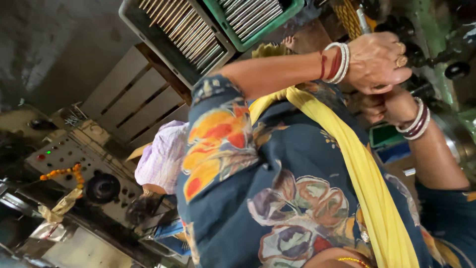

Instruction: The person repeatedly picks up small metal rods from a green tray, places them into a rotating polishing wheel on a machine, and then returns the rods to the tray. The process is repeated continuously throughout the clip.

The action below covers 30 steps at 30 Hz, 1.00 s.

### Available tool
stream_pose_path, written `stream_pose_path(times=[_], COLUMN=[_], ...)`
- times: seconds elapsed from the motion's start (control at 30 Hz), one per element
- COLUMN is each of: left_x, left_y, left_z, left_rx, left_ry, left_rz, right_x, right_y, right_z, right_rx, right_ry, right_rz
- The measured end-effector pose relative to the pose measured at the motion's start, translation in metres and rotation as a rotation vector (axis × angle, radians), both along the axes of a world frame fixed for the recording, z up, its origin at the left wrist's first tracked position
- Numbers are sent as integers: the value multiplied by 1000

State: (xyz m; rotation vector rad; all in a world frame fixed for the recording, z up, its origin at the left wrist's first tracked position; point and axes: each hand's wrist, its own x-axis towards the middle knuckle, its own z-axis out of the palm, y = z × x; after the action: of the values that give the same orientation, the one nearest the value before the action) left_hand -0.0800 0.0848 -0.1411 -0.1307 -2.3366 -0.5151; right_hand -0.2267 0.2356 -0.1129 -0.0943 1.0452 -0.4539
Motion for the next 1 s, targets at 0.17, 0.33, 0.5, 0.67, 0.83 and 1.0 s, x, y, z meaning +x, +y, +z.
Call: stream_pose_path(times=[0.17,0.33,0.5,0.67,0.83,1.0], left_x=[3,31,53,51,4,-73], left_y=[15,25,-8,-26,-42,-74], left_z=[1,-19,3,78,175,250], left_rx=[47,44,120,202,109,-90], left_ry=[-71,-270,-279,-269,-85,27], left_rz=[154,32,68,250,49,-35], right_x=[-11,-24,-46,-26,-12,-71], right_y=[11,47,72,76,68,93], right_z=[-61,-103,-111,-66,29,139], right_rx=[-239,-268,-248,-903,-882,-771], right_ry=[205,470,323,945,1134,1430], right_rz=[-311,-326,-721,-197,-270,-540])
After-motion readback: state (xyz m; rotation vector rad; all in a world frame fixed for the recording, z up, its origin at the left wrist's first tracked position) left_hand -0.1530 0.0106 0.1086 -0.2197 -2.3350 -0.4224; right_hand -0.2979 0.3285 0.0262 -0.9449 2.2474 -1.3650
